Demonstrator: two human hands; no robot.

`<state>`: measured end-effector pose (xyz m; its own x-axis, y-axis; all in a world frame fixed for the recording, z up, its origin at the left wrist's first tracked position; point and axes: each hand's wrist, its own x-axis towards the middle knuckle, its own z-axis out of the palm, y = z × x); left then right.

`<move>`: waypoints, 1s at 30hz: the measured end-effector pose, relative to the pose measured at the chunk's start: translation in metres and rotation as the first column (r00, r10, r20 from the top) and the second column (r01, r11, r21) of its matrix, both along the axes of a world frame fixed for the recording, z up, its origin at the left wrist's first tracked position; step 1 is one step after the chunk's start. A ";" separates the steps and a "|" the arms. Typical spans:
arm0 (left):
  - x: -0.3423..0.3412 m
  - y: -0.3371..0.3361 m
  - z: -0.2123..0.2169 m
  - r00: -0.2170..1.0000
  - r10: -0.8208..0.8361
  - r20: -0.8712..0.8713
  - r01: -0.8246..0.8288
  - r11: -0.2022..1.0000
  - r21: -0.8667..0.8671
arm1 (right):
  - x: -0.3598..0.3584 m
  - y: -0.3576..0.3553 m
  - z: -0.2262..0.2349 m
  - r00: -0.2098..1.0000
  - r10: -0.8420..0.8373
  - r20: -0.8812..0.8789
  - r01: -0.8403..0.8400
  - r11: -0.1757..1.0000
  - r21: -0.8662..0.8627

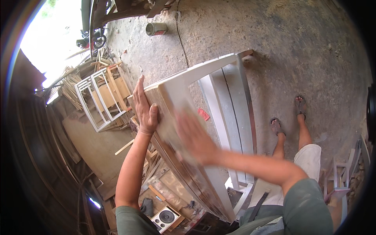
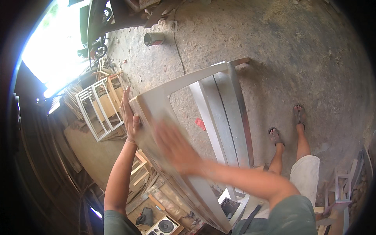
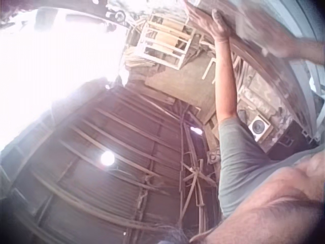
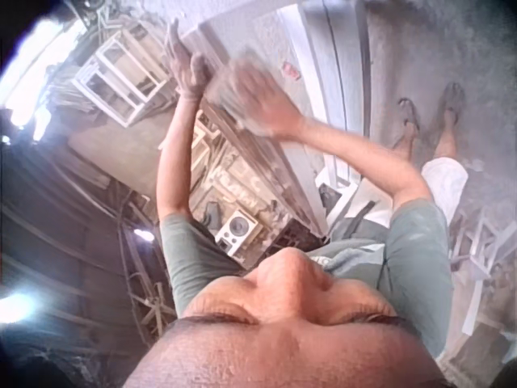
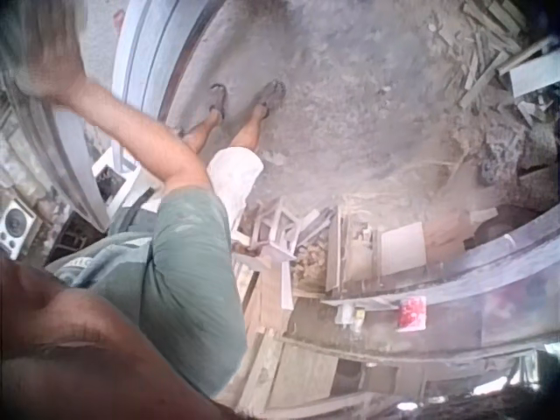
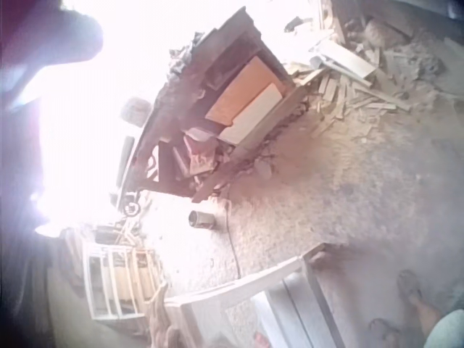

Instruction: The person sands the surfaces of a wooden cabinet by hand using a piece of sandpaper, moving to different sections including the top and sides, and pours liquid from a container into a bucket.

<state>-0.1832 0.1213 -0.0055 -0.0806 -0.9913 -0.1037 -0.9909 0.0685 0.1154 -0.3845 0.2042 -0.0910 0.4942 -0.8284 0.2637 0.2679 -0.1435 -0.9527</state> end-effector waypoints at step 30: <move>0.005 -0.002 -0.002 0.998 -0.025 -0.053 0.024 1.000 -0.020 | -0.045 0.043 0.006 0.998 0.031 -0.053 -0.036 0.996 -0.080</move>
